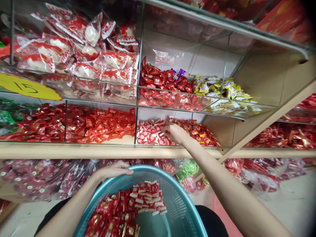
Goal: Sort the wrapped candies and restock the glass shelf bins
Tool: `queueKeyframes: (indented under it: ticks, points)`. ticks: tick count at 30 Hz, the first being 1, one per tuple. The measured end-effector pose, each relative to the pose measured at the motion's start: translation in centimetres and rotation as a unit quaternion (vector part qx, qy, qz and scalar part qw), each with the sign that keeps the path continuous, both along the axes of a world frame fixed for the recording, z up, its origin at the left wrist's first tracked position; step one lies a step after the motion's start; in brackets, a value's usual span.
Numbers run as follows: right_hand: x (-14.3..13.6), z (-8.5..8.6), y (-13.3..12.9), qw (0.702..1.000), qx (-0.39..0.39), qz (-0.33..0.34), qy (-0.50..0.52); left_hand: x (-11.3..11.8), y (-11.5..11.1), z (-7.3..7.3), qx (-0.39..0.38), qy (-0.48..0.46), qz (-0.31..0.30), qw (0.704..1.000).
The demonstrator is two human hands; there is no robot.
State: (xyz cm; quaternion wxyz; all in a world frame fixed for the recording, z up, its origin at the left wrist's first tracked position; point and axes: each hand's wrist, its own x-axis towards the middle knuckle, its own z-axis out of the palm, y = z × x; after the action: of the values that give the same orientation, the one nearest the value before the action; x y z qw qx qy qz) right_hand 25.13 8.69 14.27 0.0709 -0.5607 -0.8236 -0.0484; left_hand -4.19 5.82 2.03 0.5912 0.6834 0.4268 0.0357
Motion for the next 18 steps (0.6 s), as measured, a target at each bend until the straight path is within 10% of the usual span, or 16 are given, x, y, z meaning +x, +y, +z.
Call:
queueKeyframes:
  ticks: [9, 18]
  points:
    - [-0.7, 1.4, -8.1, 0.938, 0.176, 0.053, 0.294, 0.2, -0.1, -0.2, 0.015, 0.018, 0.012, 1.0]
    - [-4.7, -10.0, -14.4, 0.937, -0.048, 0.052, 0.343, 0.5, -0.2, -0.2, -0.03, -0.004, 0.021, 0.999]
